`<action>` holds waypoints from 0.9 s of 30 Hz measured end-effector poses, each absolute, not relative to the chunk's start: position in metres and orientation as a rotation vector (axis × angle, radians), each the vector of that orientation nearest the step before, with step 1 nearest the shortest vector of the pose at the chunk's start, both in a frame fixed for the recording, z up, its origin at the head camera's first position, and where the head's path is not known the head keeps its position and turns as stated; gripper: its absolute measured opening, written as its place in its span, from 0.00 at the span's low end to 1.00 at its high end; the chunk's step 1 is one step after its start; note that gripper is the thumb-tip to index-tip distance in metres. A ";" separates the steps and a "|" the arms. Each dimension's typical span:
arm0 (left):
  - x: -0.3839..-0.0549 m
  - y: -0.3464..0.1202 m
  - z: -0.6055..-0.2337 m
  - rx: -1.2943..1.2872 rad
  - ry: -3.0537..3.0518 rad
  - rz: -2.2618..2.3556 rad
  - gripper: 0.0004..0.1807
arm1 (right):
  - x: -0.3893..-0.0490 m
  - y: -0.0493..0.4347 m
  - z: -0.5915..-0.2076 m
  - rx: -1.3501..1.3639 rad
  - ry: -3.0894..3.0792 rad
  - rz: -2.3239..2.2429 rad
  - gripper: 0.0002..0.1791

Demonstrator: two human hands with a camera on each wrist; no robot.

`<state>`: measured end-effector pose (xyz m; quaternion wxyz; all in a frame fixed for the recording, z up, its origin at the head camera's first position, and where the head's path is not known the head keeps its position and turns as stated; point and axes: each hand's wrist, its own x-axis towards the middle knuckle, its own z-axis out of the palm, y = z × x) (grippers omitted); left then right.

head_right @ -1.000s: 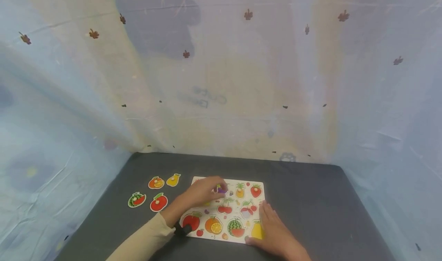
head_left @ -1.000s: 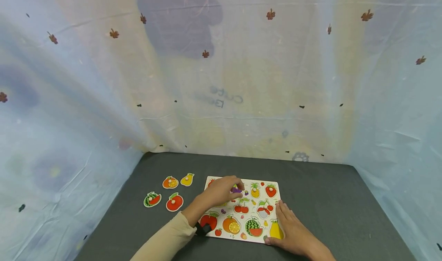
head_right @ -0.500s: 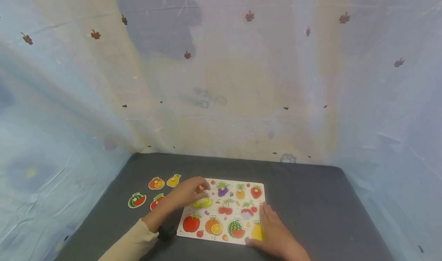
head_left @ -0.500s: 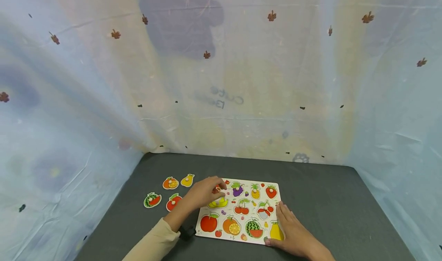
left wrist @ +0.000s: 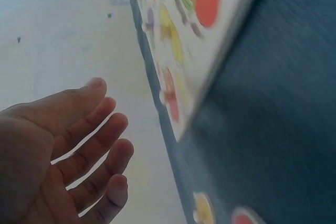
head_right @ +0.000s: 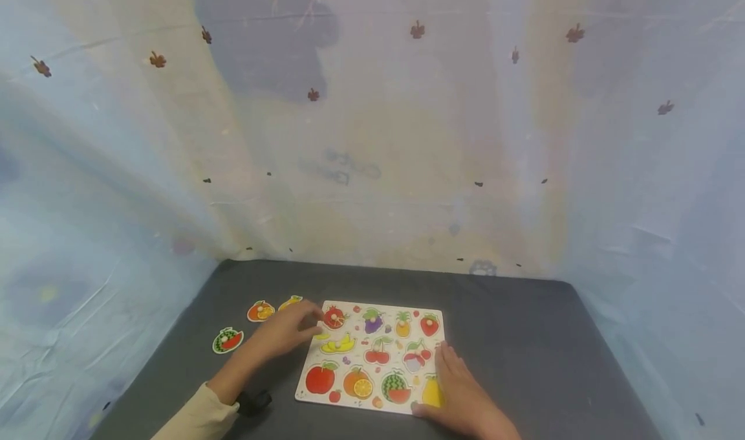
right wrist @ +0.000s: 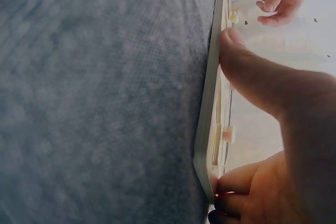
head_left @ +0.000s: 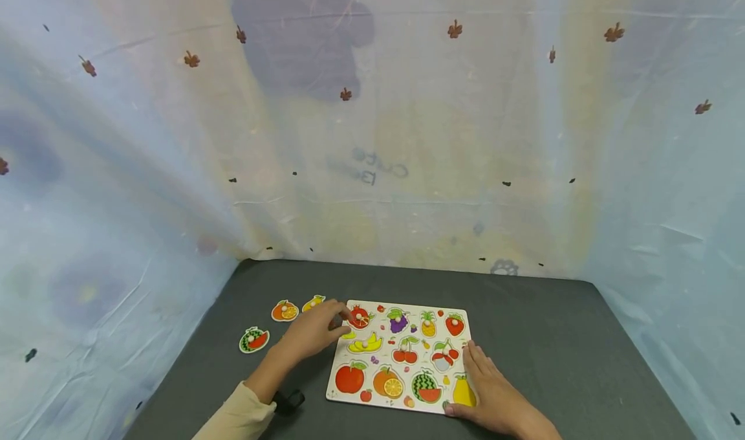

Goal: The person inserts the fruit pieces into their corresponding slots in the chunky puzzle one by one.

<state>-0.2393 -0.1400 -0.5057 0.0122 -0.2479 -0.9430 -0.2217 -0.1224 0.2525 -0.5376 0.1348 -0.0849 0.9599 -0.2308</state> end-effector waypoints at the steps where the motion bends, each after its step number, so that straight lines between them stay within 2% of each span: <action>1: -0.238 -0.144 -0.506 -0.752 -2.947 -0.697 0.12 | -0.123 0.252 -0.538 -0.240 2.779 -0.672 0.74; 15: -0.228 -0.195 -0.508 -0.462 -3.015 -0.712 0.12 | -0.122 0.253 -0.534 -0.215 2.739 -0.703 0.74; 27: -0.224 -0.218 -0.505 -0.418 -3.060 -0.661 0.12 | -0.122 0.251 -0.535 -0.208 2.734 -0.704 0.74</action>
